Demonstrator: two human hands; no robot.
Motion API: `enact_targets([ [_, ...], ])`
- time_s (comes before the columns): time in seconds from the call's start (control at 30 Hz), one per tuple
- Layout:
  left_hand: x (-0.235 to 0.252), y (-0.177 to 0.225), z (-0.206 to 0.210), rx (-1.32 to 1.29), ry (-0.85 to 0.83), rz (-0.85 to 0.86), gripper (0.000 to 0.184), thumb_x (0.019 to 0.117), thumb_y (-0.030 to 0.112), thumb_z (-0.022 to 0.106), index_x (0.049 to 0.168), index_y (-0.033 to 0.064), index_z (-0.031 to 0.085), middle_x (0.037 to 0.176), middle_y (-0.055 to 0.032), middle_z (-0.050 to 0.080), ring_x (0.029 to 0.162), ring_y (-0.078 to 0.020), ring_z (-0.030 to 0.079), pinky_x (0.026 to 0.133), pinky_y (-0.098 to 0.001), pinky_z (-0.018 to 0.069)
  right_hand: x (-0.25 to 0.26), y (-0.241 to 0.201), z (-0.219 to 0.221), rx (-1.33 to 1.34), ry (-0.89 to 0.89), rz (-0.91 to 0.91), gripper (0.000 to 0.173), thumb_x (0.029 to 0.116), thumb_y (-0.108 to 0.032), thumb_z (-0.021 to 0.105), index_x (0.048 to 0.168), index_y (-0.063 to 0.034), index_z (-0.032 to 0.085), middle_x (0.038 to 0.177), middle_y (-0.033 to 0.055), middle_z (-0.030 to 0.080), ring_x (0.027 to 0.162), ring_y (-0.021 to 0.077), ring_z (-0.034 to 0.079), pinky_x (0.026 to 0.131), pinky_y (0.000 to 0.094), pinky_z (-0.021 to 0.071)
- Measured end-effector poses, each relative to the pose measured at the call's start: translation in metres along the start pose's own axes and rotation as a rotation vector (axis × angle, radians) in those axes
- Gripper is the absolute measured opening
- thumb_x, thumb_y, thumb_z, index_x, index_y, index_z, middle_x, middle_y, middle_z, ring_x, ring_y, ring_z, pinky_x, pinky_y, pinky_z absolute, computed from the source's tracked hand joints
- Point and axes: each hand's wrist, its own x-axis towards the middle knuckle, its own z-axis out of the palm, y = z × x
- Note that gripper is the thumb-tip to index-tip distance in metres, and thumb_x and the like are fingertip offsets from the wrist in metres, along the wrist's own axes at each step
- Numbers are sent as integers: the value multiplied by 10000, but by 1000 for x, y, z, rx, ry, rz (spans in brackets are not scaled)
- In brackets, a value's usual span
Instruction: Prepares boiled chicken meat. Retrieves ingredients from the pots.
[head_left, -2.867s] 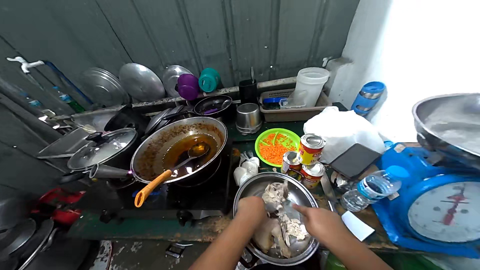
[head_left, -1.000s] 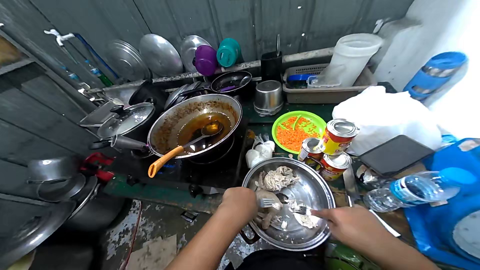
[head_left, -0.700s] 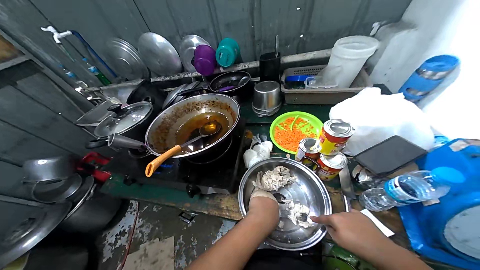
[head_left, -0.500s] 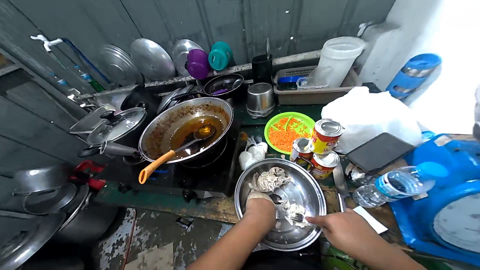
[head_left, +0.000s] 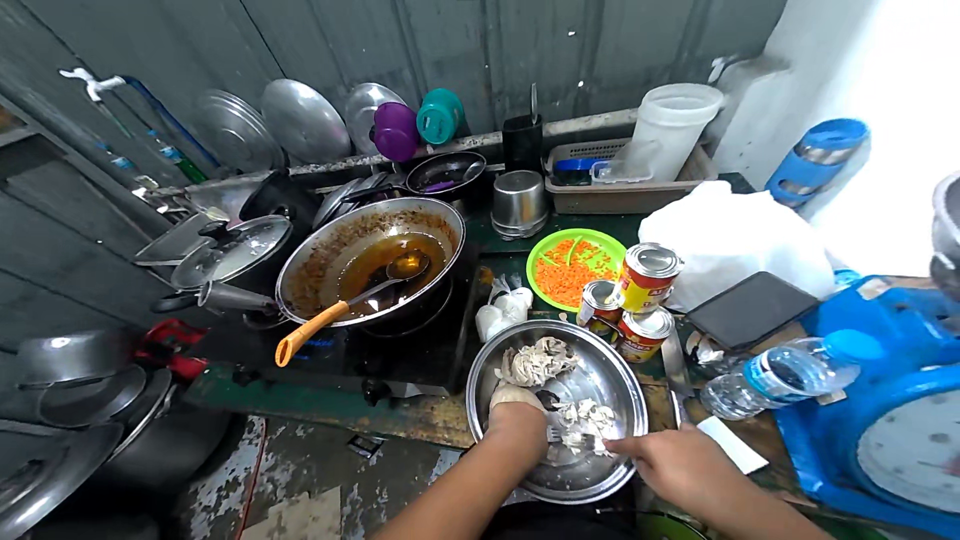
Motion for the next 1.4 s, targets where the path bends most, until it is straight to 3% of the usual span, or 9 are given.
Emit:
enact_targets([
  [0.1, -4, -6, 3, -44, 7, 18, 320, 1022, 229, 546, 1177, -22, 673, 1304, -253, 648, 1218, -454, 622, 932, -678, 509, -1, 9, -1, 4, 75, 45, 470, 1042, -202, 457, 1442, -395, 608, 1200, 136, 750, 1167, 370, 677, 1086, 611, 397],
  [0.2, -1, -7, 6, -42, 13, 26, 327, 1030, 251, 530, 1169, -8, 675, 1297, -249, 651, 1215, -454, 624, 925, -679, 513, -4, -4, 3, 9, 24, -31, 481, 1042, -205, 462, 1462, -408, 581, 1169, 166, 750, 1152, 394, 675, 1081, 639, 389],
  [0.3, -1, -6, 6, -23, 4, 34, 312, 1029, 238, 540, 1174, -3, 676, 1294, -247, 654, 1211, -452, 627, 920, -683, 512, 0, -9, 1, -14, -8, 10, 497, 1039, -205, 459, 1460, -444, 568, 1204, 134, 746, 1185, 362, 666, 1093, 609, 383],
  [0.4, -5, -11, 4, -3, 9, 49, 320, 1036, 248, 536, 1166, -8, 677, 1288, -247, 656, 1205, -451, 630, 921, -682, 509, -2, 3, -11, 26, 72, 62, 488, 1038, -210, 466, 1472, -407, 572, 1221, 152, 738, 1189, 387, 659, 1095, 620, 384],
  [0.5, 1, -10, 1, -62, 82, 41, 350, 1055, 268, 499, 1183, -8, 673, 1297, -252, 650, 1215, -452, 626, 932, -680, 511, -1, 7, -18, 20, 125, 128, 495, 1054, -203, 450, 1496, -405, 545, 1233, 139, 737, 1183, 369, 665, 1074, 597, 401],
  [0.63, 19, 7, -1, -112, 169, 42, 307, 1053, 187, 485, 1229, 11, 665, 1301, -229, 656, 1197, -435, 641, 900, -658, 532, 7, 3, -14, -18, 57, 108, 503, 1053, -195, 439, 1505, -394, 534, 1254, 149, 725, 1218, 371, 648, 1105, 605, 380],
  [1.0, 20, 12, 5, -44, 92, 105, 352, 1062, 282, 481, 1200, 18, 670, 1282, -237, 660, 1187, -445, 641, 888, -680, 518, -10, 4, -13, -31, 17, 142, 489, 1045, -188, 432, 1453, -405, 590, 1288, 88, 721, 1234, 326, 646, 1089, 577, 398],
  [1.23, 9, 0, -5, -83, 124, 97, 365, 1066, 306, 470, 1213, 48, 682, 1304, -224, 659, 1215, -439, 631, 923, -691, 507, -18, 0, -6, -1, 58, 170, 490, 1046, -191, 437, 1470, -392, 578, 1235, 112, 740, 1195, 338, 667, 1086, 579, 399],
  [1.4, 15, 11, 6, -43, 101, 43, 322, 1037, 240, 527, 1186, -5, 674, 1267, -254, 660, 1168, -459, 644, 868, -675, 531, -3, -5, -4, 43, 85, 207, 504, 1040, -176, 449, 1481, -392, 565, 1270, 111, 726, 1217, 340, 658, 1090, 586, 412],
])
